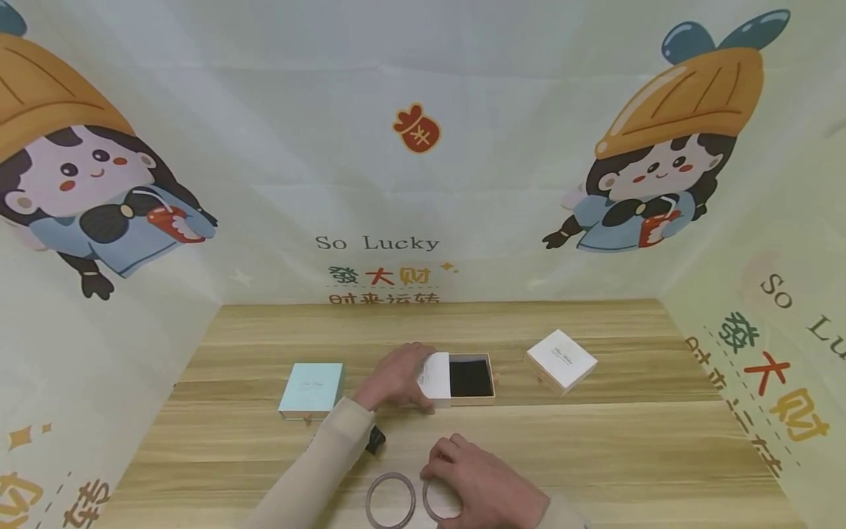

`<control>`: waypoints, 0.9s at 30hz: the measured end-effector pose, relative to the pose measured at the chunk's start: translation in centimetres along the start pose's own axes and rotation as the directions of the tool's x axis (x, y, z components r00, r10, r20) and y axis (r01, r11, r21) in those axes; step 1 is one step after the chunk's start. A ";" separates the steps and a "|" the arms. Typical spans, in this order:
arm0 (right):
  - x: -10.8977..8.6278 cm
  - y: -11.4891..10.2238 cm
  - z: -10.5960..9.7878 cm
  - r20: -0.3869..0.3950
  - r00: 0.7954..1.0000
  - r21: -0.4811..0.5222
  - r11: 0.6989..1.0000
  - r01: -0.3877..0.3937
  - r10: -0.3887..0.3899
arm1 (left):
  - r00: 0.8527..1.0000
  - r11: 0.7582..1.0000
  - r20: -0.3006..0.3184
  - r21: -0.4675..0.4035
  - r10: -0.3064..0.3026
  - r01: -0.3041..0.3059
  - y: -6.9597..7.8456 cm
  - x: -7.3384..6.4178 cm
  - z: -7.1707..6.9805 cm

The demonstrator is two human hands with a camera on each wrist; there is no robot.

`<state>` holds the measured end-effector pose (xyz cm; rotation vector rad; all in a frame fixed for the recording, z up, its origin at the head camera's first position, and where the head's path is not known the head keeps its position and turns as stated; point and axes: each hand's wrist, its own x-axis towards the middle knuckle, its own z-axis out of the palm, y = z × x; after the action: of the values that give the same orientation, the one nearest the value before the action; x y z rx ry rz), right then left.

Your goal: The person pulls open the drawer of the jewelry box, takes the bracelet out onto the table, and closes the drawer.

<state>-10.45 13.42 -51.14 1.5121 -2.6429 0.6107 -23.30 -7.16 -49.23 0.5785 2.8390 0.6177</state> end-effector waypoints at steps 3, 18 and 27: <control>0.0 0.0 -0.4 -0.002 1.000 0.033 0.999 -0.019 0.019 | 1.000 1.000 -0.001 -0.006 -0.002 0.002 0.0 -0.1 0.0; 0.6 1.6 -3.4 -0.015 0.973 0.227 0.948 -0.221 0.230 | 1.000 1.000 -0.002 -0.023 -0.006 0.006 0.1 -0.1 0.0; 1.6 3.1 -4.9 -0.002 0.926 0.456 0.824 -0.336 0.378 | 0.999 0.999 -0.030 -0.020 0.027 -0.027 -0.1 -0.1 0.1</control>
<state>-14.69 15.19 -47.29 1.0033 -2.8617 1.3662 -23.21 -7.25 -49.35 0.6105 2.8532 0.6640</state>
